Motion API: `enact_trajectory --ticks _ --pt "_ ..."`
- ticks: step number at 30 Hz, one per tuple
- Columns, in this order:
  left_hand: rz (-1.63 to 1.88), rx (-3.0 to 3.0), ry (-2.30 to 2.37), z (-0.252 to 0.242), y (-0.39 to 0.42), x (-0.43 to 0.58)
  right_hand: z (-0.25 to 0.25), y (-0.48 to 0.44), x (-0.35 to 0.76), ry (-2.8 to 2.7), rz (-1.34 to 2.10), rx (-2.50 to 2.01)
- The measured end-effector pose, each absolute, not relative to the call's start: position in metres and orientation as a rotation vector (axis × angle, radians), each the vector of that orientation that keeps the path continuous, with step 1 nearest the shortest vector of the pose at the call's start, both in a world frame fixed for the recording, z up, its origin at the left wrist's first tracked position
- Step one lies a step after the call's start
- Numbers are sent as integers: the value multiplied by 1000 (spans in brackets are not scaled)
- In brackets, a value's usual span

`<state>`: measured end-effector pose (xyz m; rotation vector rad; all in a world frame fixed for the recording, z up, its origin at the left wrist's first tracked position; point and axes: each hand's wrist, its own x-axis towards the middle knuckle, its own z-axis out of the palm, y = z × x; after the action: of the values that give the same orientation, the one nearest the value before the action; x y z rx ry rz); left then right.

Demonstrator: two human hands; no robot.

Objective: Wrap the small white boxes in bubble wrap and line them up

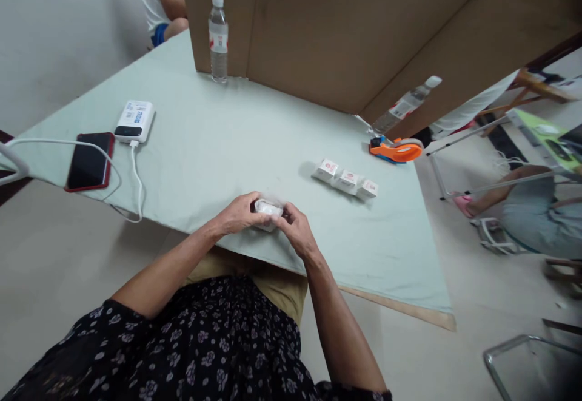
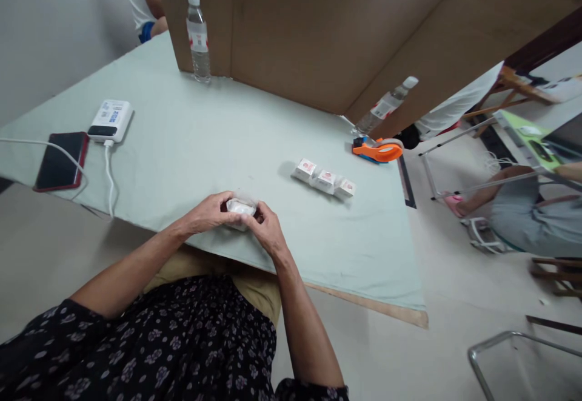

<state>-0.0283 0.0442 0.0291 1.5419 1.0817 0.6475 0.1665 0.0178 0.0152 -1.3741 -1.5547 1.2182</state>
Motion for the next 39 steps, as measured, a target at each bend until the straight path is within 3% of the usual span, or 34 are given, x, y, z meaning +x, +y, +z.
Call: enact_trajectory --ticks 5,16,29,39 --pt "577 1591 1228 34 46 -22 20 14 170 -1607 1253 -1365" --pt "708 1275 919 24 40 -23 8 36 169 -1412 1286 -1283" --pt "729 1465 1199 20 48 -18 15 28 154 -1364 1088 -1409" --pt "747 1549 1249 15 49 -14 13 47 155 -1379 1164 -1376"
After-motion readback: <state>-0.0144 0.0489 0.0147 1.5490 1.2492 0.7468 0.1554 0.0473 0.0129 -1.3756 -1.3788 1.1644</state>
